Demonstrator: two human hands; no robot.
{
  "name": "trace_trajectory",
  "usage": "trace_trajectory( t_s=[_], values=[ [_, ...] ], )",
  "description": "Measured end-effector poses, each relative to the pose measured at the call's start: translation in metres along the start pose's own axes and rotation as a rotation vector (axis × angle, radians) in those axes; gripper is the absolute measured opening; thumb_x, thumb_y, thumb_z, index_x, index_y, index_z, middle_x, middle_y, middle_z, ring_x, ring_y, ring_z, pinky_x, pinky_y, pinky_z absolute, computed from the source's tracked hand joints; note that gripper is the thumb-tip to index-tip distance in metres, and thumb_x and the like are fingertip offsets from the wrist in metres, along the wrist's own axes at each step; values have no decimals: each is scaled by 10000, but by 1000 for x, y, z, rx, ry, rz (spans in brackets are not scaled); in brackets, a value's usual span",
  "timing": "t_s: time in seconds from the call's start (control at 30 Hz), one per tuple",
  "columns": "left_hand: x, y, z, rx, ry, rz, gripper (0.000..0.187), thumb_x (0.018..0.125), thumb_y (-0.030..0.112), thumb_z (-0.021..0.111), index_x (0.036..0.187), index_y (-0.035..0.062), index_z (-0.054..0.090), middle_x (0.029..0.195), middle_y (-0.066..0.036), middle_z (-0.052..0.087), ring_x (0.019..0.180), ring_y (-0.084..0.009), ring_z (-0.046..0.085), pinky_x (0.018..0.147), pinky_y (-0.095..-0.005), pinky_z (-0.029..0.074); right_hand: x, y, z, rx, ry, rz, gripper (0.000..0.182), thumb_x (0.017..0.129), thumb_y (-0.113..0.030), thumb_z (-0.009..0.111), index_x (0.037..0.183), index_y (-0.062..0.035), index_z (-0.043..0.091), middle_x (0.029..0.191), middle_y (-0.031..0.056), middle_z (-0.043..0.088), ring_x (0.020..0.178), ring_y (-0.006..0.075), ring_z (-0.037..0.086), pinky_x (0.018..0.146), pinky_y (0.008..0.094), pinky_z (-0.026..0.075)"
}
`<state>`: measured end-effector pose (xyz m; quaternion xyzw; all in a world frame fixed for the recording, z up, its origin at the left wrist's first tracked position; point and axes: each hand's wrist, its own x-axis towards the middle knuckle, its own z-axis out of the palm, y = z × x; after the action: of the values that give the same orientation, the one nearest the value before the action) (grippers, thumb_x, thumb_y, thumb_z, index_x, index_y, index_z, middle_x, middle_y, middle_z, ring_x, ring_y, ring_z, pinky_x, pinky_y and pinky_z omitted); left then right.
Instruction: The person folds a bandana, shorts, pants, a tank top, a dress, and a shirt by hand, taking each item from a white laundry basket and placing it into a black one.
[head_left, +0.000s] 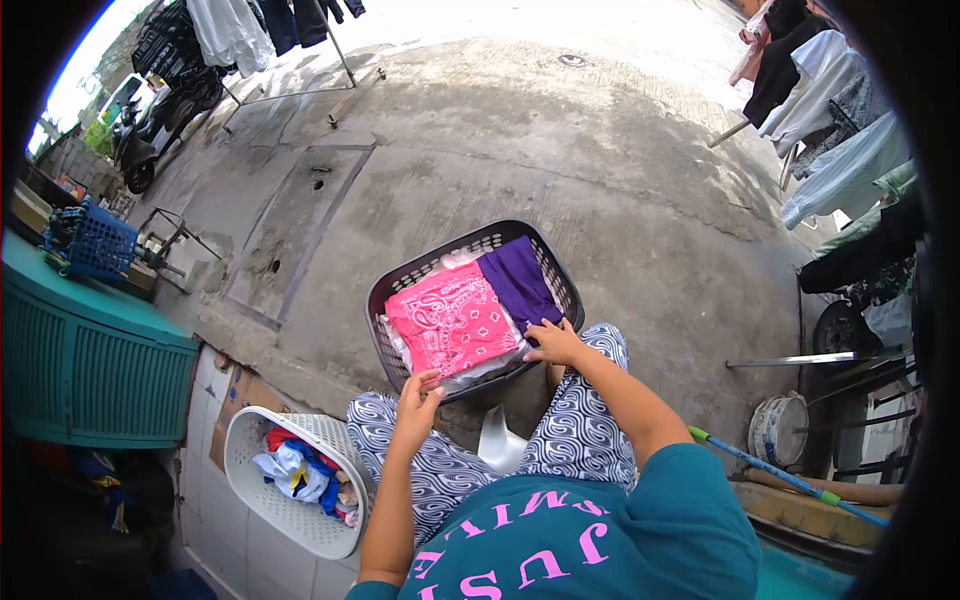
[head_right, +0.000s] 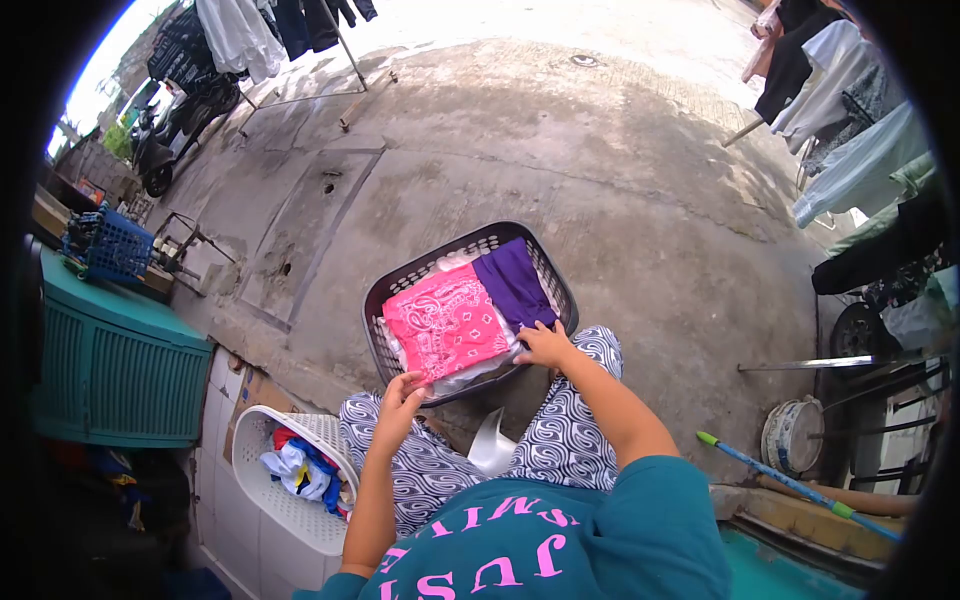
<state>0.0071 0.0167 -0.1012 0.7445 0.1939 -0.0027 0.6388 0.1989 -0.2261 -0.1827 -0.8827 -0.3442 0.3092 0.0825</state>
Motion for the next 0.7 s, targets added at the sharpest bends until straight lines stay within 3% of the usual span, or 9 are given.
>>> trace_trajectory(
  t_s=[0.03, 0.1, 0.2, 0.3, 0.33, 0.4, 0.47, 0.53, 0.7],
  values=[
    [-4, 0, -5, 5, -3, -2, 306, 823, 76, 533, 1113, -12, 487, 1107, -110, 493, 1010, -191, 520, 852, -289, 422, 3, 0, 13, -106, -22, -20, 618, 811, -604, 380, 1220, -150, 469, 1383, 37, 328, 1280, 315, 274, 972, 594, 203],
    [-13, 2, -15, 6, 70, -66, 298, 820, 65, 529, 1107, -7, 492, 1096, -107, 498, 1005, -193, 524, 848, -297, 426, 10, 1, 20, -53, 0, -10, 630, 823, -619, 327, 1187, -134, 498, 1343, 56, 385, 1276, 325, 277, 968, 592, 212],
    [-26, -11, -33, 2, 123, -49, 291, 832, 69, 514, 1116, 11, 488, 1074, -91, 517, 996, -172, 516, 843, -284, 416, 11, -3, 21, -15, -23, 30, 570, 828, -603, 333, 1174, -195, 531, 1316, 68, 415, 1275, 369, 254, 997, 562, 188],
    [-38, -12, -54, 44, 174, -57, 269, 838, 65, 501, 1102, 12, 495, 1059, -70, 524, 997, -159, 499, 852, -268, 400, 7, -7, 22, -8, -15, -4, 574, 831, -597, 336, 1154, -170, 543, 1265, 90, 462, 1261, 356, 291, 1009, 543, 188],
    [-42, -17, -61, 173, 254, 41, 270, 814, 42, 508, 1081, 11, 506, 1046, -96, 529, 1000, -196, 508, 866, -291, 397, 9, -5, 34, 5, 130, -28, 547, 846, -562, 339, 1085, -134, 582, 1186, 93, 522, 1218, 341, 359, 969, 539, 242],
    [-54, -6, -68, 411, 376, 158, 271, 772, 8, 509, 1042, 14, 521, 1062, -133, 514, 1035, -270, 485, 908, -340, 369, 11, -1, 41, -31, 138, -51, 518, 855, -534, 347, 1038, -120, 600, 1138, 78, 549, 1185, 316, 395, 922, 537, 275],
    [-62, -12, -77, 502, 437, 176, 263, 775, 14, 504, 1038, 14, 521, 1080, -133, 504, 1047, -276, 474, 916, -348, 361, 9, -4, 40, -24, 221, -88, 429, 869, -442, 384, 875, -94, 633, 983, 56, 610, 1022, 260, 511, 806, 482, 344],
    [-70, -32, -94, 622, 530, 207, 249, 773, 35, 508, 1020, 16, 522, 1110, -128, 484, 1067, -289, 455, 927, -359, 353, 3, -6, 37, 14, 280, -56, 400, 865, -416, 406, 840, -86, 630, 919, 68, 619, 953, 258, 538, 786, 457, 364],
    [-105, -126, -134, 627, 580, -191, 234, 745, 17, 530, 978, 16, 547, 1017, -142, 532, 966, -266, 528, 841, -350, 413, -1, -11, 34, 40, 469, -120, 260, 826, -273, 499, 754, -46, 606, 723, 132, 614, 716, 300, 586, 682, 417, 424]
  ],
)
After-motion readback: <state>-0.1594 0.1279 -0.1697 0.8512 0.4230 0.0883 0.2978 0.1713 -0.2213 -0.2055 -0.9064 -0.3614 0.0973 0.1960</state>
